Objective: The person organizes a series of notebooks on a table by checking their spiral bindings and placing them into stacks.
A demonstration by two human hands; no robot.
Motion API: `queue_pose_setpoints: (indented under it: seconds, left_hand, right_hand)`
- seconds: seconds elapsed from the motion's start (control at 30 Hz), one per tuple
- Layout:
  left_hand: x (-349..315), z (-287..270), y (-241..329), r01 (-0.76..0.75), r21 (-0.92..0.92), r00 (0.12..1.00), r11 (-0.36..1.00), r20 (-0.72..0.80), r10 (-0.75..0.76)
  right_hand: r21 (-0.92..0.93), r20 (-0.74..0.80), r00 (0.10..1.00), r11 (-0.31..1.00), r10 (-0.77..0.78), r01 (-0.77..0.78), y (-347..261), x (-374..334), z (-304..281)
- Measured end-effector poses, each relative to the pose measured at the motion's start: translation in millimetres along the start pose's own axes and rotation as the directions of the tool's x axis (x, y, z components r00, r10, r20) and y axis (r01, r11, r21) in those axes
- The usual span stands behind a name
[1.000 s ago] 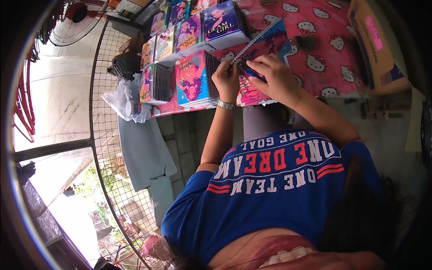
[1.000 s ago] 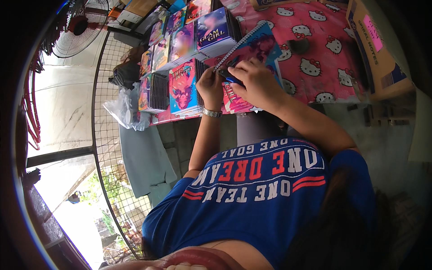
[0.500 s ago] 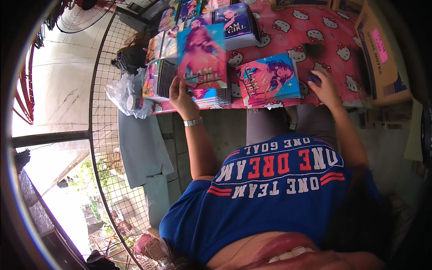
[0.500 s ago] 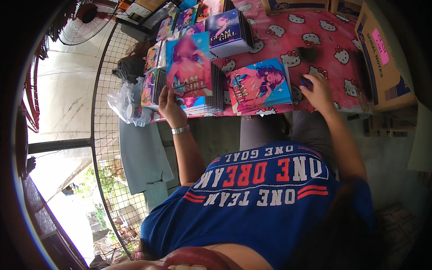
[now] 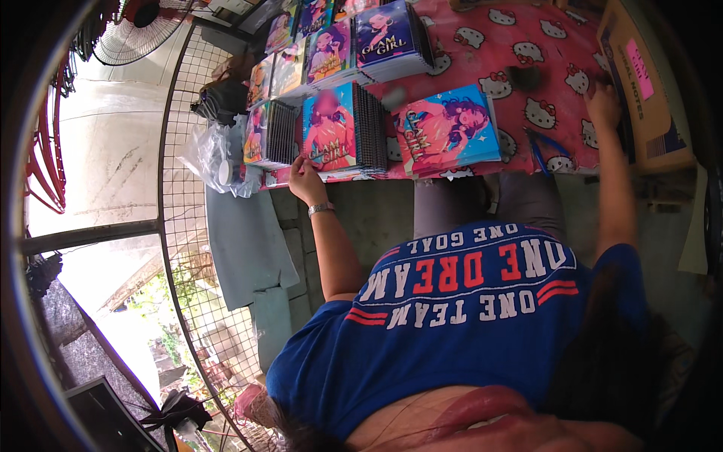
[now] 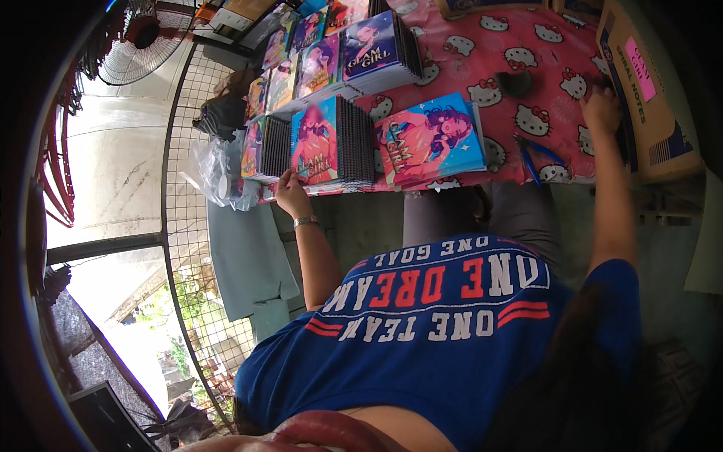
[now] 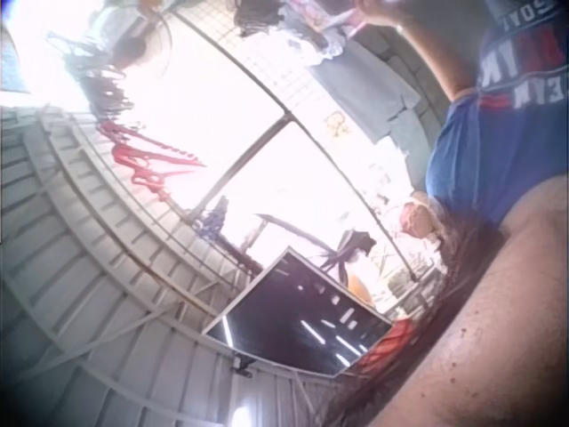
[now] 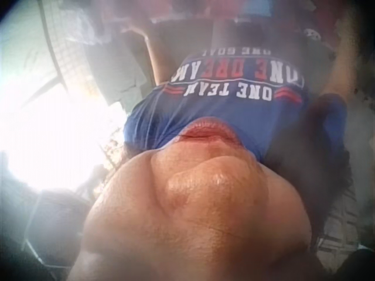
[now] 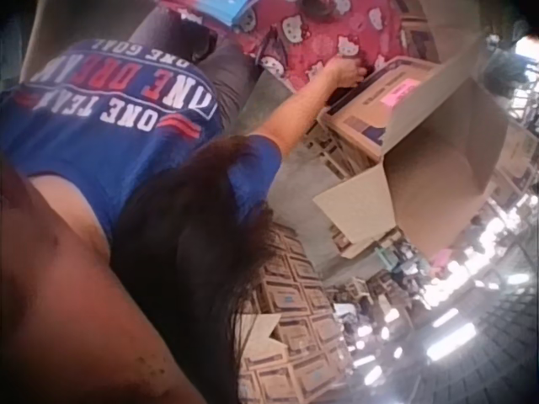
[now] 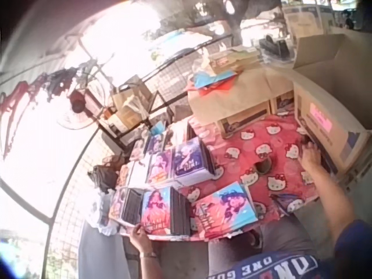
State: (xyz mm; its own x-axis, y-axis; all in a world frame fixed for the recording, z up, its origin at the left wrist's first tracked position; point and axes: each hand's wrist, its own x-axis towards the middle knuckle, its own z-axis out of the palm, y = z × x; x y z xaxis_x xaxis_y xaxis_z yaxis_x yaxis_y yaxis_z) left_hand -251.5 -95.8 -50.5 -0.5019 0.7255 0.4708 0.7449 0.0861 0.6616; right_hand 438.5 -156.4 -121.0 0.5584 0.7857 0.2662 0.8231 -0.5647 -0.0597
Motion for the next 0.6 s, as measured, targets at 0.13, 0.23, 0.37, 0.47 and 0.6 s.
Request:
queue_pose_setpoints:
  seconds: [0.13,0.23,0.37,0.47,0.6]
  left_hand:
    - [6.3,1.3,18.1,0.304,-0.161,0.945,0.939,0.178,-0.276]
    - [-10.1,3.2,65.5,-0.010,0.420,0.980,0.908,-0.174,0.092]
    - [-35.0,46.1,149.2,-0.583,-0.180,0.801,0.793,0.038,0.598]
    - [-80.6,110.6,194.7,-0.602,-0.488,0.527,0.632,0.351,0.774]
    - [-110.0,175.4,191.2,-0.518,-0.264,0.414,0.814,0.755,0.508]
  right_hand:
    - [-0.067,0.024,0.999,0.997,-0.027,0.028,45.1,9.0,36.5]
    - [0.041,0.148,0.989,0.999,-0.009,0.003,44.0,15.9,24.6]
    - [0.221,-0.187,0.981,0.972,-0.044,0.086,26.3,22.7,3.5]
    - [0.370,-0.333,0.918,0.866,-0.214,0.336,-17.4,25.1,-24.6]
    - [0.710,-0.231,0.943,0.622,-0.239,0.331,-92.2,-11.4,-80.0]
